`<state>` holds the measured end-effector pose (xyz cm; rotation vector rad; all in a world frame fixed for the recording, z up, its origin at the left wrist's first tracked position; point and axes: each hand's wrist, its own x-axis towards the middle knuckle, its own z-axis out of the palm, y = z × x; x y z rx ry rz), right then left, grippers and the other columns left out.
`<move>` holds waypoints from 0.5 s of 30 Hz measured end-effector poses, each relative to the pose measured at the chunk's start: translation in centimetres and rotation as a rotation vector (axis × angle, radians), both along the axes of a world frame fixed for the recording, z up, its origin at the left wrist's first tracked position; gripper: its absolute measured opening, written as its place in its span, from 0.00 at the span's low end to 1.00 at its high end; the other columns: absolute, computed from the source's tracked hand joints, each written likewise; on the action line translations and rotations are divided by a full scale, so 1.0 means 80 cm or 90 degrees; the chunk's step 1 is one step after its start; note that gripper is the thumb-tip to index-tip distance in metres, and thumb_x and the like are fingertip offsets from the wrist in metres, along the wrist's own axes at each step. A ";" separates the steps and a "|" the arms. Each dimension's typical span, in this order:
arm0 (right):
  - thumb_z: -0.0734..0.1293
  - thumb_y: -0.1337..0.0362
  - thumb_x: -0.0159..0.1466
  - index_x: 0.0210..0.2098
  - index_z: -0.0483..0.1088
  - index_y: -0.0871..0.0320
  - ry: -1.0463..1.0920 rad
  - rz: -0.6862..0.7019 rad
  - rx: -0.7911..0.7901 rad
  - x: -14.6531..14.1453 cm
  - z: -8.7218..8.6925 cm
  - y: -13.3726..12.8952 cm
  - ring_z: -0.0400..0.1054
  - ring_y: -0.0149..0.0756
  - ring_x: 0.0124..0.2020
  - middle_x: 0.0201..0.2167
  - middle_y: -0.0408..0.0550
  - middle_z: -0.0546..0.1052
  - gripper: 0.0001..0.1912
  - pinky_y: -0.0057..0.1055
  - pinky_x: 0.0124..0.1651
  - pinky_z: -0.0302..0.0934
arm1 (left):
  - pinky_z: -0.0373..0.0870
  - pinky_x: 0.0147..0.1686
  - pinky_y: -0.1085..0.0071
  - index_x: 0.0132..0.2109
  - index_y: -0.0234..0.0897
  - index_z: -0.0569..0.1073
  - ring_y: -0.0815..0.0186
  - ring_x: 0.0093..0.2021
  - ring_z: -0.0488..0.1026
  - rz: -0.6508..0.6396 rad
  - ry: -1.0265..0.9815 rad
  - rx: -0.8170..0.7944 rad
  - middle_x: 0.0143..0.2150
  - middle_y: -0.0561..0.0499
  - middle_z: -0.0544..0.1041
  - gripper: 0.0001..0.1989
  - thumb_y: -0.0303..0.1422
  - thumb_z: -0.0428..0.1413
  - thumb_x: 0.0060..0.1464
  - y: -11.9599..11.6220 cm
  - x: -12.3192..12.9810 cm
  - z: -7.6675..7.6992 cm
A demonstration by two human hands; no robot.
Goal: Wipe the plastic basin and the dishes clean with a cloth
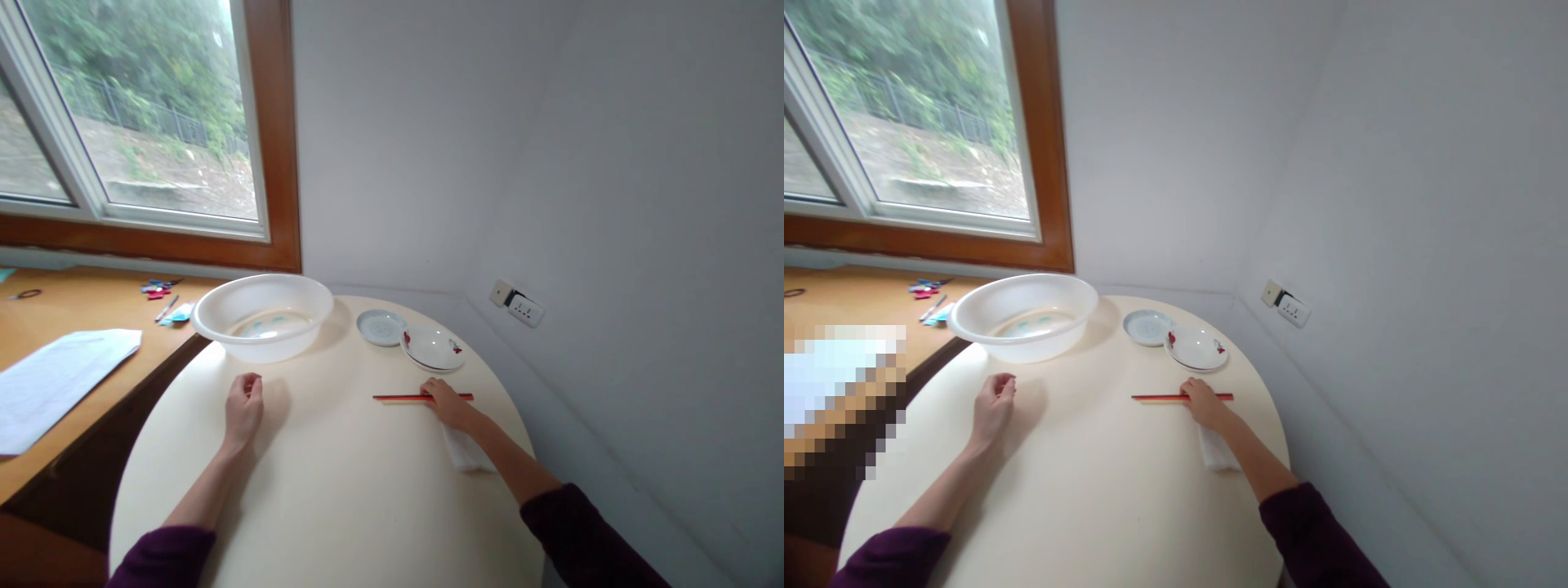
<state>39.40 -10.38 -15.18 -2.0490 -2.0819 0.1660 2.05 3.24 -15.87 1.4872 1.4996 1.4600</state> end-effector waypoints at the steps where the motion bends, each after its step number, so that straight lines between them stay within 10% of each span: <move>1: 0.61 0.75 0.57 0.37 0.67 0.61 -0.006 0.009 -0.002 -0.001 0.000 0.002 0.61 0.37 0.42 0.40 0.52 0.69 0.10 0.31 0.48 0.53 | 0.65 0.35 0.66 0.32 0.37 0.66 0.63 0.31 0.67 0.002 0.002 0.000 0.29 0.51 0.69 0.08 0.37 0.48 0.46 0.000 0.000 0.000; 15: 0.59 0.70 0.61 0.40 0.63 0.62 -0.091 0.061 -0.007 -0.079 -0.007 0.054 0.59 0.38 0.40 0.40 0.53 0.68 0.07 0.31 0.44 0.52 | 0.65 0.35 0.66 0.32 0.37 0.66 0.63 0.31 0.67 -0.011 0.003 -0.002 0.29 0.51 0.68 0.09 0.36 0.49 0.45 0.001 -0.001 -0.001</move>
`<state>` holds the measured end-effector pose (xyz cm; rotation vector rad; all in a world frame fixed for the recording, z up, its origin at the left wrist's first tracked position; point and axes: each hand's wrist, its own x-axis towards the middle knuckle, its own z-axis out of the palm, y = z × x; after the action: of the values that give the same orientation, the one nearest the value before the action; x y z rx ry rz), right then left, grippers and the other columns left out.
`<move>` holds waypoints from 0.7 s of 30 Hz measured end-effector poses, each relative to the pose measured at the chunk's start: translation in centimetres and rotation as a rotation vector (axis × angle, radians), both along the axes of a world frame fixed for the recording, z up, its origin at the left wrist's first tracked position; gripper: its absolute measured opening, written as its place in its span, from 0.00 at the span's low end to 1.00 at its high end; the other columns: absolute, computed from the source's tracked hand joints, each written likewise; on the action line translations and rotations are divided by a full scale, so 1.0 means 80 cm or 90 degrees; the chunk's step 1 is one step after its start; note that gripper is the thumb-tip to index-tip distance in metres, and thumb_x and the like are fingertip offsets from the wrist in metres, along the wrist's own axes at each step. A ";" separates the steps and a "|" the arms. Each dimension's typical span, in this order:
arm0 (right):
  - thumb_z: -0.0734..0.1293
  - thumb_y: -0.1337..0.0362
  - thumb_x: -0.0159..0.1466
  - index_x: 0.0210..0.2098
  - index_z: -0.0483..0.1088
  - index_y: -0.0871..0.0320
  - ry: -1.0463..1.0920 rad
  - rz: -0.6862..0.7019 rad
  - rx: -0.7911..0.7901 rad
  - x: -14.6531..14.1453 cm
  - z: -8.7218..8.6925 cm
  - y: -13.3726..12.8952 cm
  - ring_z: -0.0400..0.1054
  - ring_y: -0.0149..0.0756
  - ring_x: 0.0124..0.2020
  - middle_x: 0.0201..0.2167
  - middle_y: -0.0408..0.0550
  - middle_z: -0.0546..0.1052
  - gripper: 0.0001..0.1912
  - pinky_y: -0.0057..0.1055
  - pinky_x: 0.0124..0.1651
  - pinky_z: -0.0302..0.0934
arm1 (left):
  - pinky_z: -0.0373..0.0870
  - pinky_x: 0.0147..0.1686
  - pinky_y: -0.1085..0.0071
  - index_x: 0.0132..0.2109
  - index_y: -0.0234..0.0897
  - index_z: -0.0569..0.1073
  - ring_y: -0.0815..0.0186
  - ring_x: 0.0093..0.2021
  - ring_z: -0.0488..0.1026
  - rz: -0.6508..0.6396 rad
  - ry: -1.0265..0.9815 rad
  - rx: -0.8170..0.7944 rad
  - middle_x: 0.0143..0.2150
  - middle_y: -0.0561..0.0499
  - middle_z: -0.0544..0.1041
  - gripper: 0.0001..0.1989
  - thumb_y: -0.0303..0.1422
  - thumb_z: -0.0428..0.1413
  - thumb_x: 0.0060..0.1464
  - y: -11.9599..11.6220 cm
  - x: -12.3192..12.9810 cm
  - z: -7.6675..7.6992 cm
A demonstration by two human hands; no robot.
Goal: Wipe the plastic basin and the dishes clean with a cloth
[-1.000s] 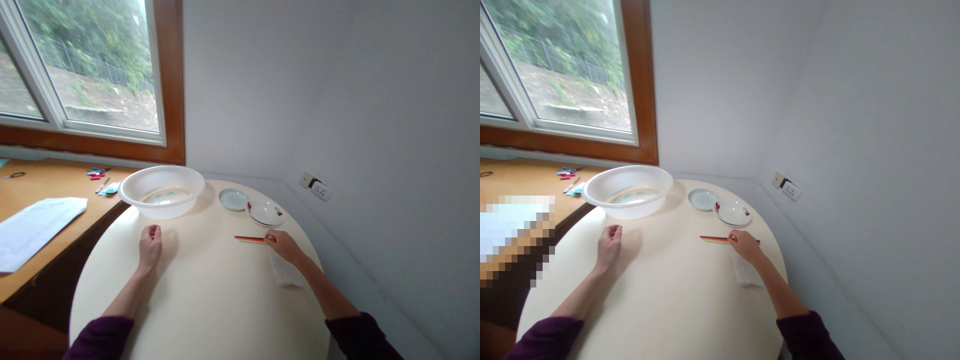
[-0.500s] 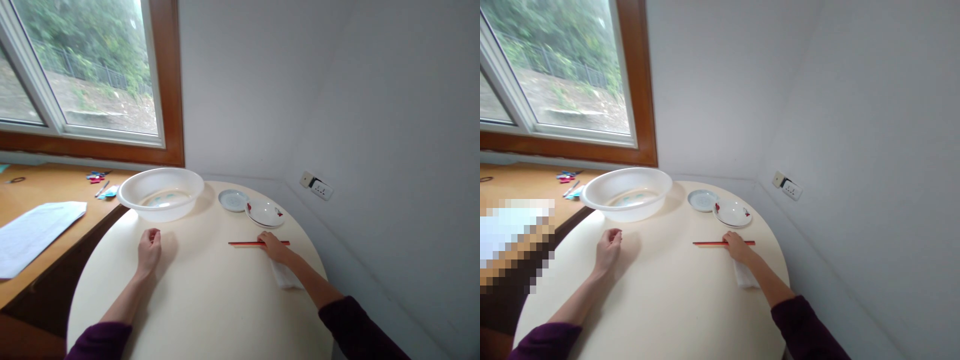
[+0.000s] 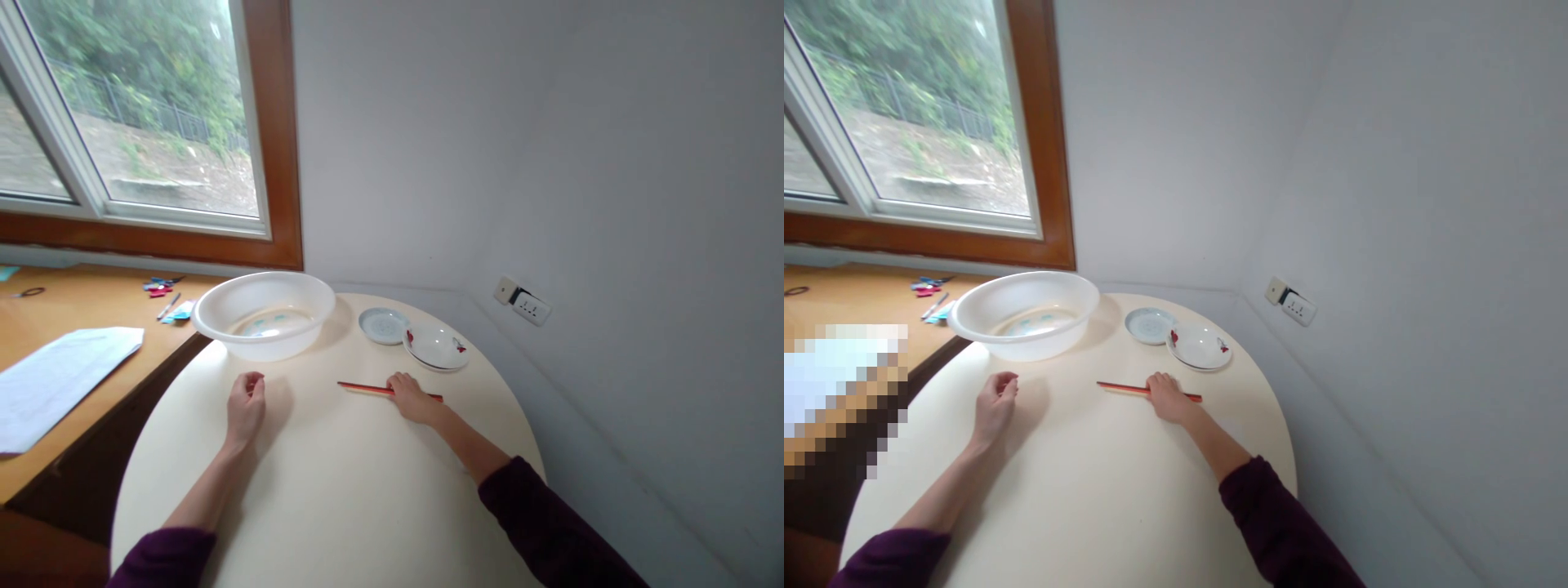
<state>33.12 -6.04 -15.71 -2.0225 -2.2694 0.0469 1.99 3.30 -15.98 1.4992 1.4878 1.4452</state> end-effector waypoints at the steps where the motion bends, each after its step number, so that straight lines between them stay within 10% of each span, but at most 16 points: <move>1: 0.58 0.70 0.62 0.40 0.63 0.62 -0.006 0.008 0.001 -0.009 0.000 0.007 0.59 0.38 0.40 0.40 0.53 0.68 0.07 0.31 0.43 0.52 | 0.65 0.35 0.66 0.32 0.37 0.66 0.63 0.31 0.67 -0.001 -0.001 -0.001 0.29 0.51 0.68 0.09 0.37 0.48 0.45 0.000 -0.001 0.000; 21: 0.53 0.80 0.58 0.38 0.62 0.63 -0.126 0.090 0.071 -0.041 0.007 0.023 0.61 0.38 0.37 0.36 0.53 0.69 0.13 0.32 0.42 0.54 | 0.64 0.34 0.66 0.33 0.37 0.66 0.62 0.31 0.67 -0.047 -0.022 -0.002 0.30 0.50 0.69 0.11 0.39 0.47 0.46 -0.004 -0.001 0.004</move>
<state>29.81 -4.21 -15.17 -1.8833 -2.4672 -0.2740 1.93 3.02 -15.64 1.5034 1.3989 1.4182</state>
